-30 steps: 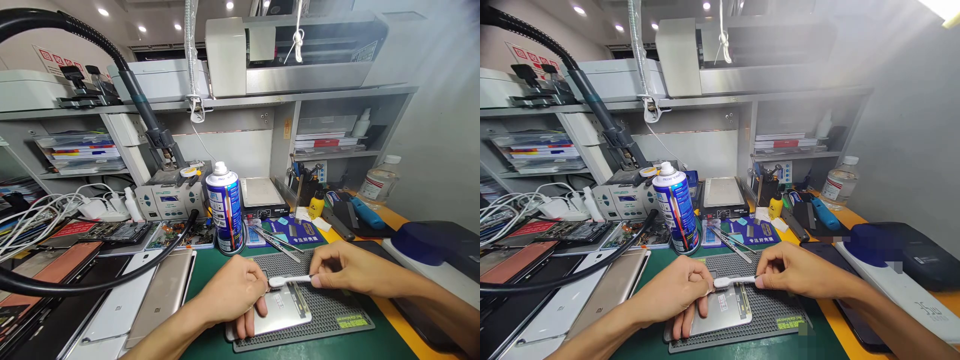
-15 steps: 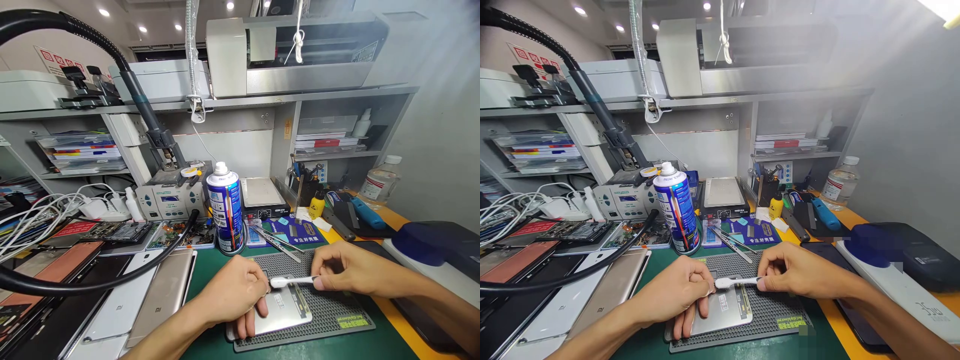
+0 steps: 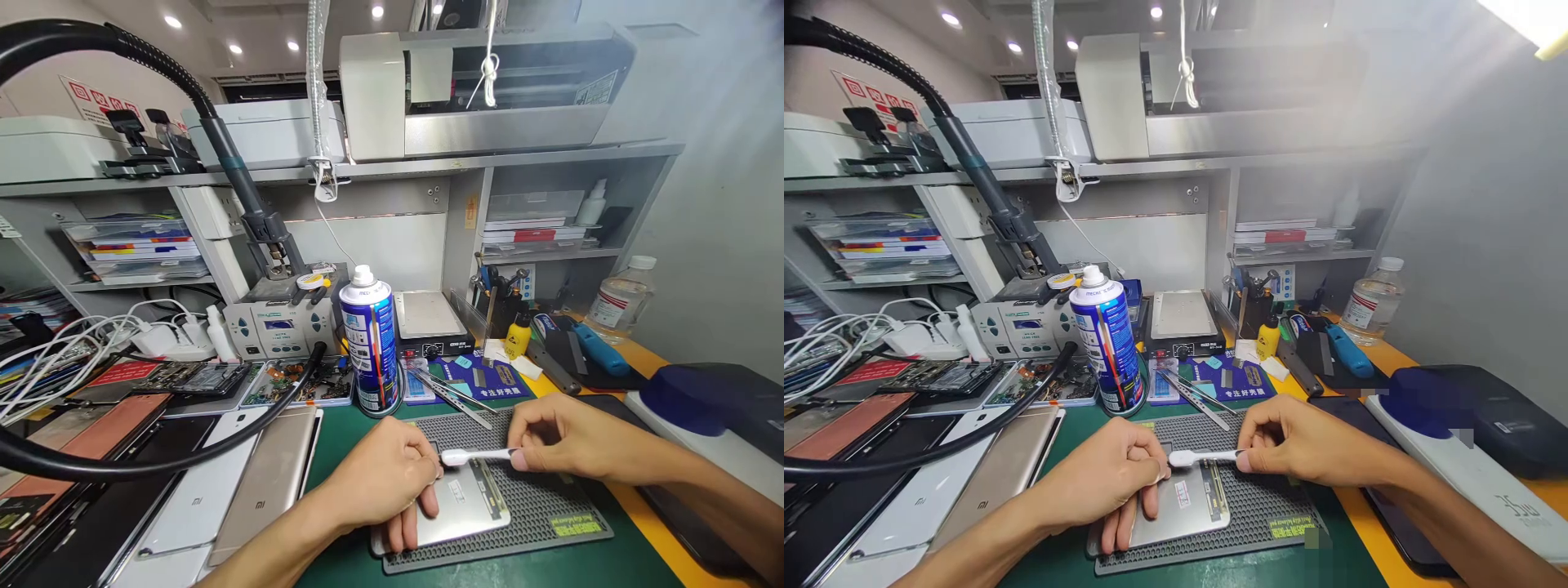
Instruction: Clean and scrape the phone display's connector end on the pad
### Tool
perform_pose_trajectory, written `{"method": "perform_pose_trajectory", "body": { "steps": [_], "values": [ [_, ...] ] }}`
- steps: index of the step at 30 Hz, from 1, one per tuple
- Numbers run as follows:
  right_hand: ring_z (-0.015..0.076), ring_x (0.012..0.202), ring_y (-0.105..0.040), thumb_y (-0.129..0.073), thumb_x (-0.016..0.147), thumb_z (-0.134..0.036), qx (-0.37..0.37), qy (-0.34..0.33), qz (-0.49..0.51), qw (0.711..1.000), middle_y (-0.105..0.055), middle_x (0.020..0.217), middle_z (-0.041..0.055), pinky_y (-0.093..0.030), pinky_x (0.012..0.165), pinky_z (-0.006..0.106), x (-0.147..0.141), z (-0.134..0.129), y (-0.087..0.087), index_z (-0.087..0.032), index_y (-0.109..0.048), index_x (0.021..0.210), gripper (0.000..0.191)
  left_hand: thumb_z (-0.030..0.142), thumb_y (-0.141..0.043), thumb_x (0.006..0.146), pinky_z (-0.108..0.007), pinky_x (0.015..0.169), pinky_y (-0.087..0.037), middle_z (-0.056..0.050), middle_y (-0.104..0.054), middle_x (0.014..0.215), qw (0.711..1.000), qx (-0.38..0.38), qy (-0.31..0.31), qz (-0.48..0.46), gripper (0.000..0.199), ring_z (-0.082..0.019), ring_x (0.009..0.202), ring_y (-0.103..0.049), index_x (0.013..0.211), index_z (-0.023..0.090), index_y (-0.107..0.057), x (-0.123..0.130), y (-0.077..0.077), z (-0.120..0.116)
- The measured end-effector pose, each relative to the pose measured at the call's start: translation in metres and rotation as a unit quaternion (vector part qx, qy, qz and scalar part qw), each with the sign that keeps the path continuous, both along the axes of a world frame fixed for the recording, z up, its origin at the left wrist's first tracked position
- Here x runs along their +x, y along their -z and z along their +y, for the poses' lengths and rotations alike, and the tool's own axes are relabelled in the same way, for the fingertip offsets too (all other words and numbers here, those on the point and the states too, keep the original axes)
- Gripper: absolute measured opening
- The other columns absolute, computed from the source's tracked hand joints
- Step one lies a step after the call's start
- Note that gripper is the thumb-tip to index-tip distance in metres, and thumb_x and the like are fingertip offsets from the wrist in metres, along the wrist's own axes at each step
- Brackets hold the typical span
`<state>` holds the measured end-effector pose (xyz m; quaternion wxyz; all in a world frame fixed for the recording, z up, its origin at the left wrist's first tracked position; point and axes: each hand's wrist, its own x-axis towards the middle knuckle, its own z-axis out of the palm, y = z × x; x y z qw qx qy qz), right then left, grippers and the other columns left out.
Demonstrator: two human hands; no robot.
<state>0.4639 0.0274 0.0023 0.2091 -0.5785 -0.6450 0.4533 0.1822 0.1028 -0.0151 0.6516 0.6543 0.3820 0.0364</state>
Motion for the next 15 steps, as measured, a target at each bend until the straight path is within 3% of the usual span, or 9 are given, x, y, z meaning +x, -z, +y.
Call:
{"method": "perform_pose_trajectory", "body": {
  "steps": [15],
  "values": [
    [0.0132, 0.063, -0.047, -0.093, 0.079, -0.049, -0.002, -0.011, -0.003, 1.000, -0.059, 0.069, -0.0024, -0.032, 0.056, 0.025, 0.0009, -0.0002, -0.0001, -0.017, -0.080, 0.087, 0.036, 0.025, -0.054, 0.070, -0.017, 0.024, -0.038, -0.005, -0.072, 0.068, 1.000, 0.001, 0.002, 0.000, 0.017, -0.012, 0.032, -0.056, 0.082, 0.016, -0.061, 0.0005, 0.0001, 0.0004]
  ]
}}
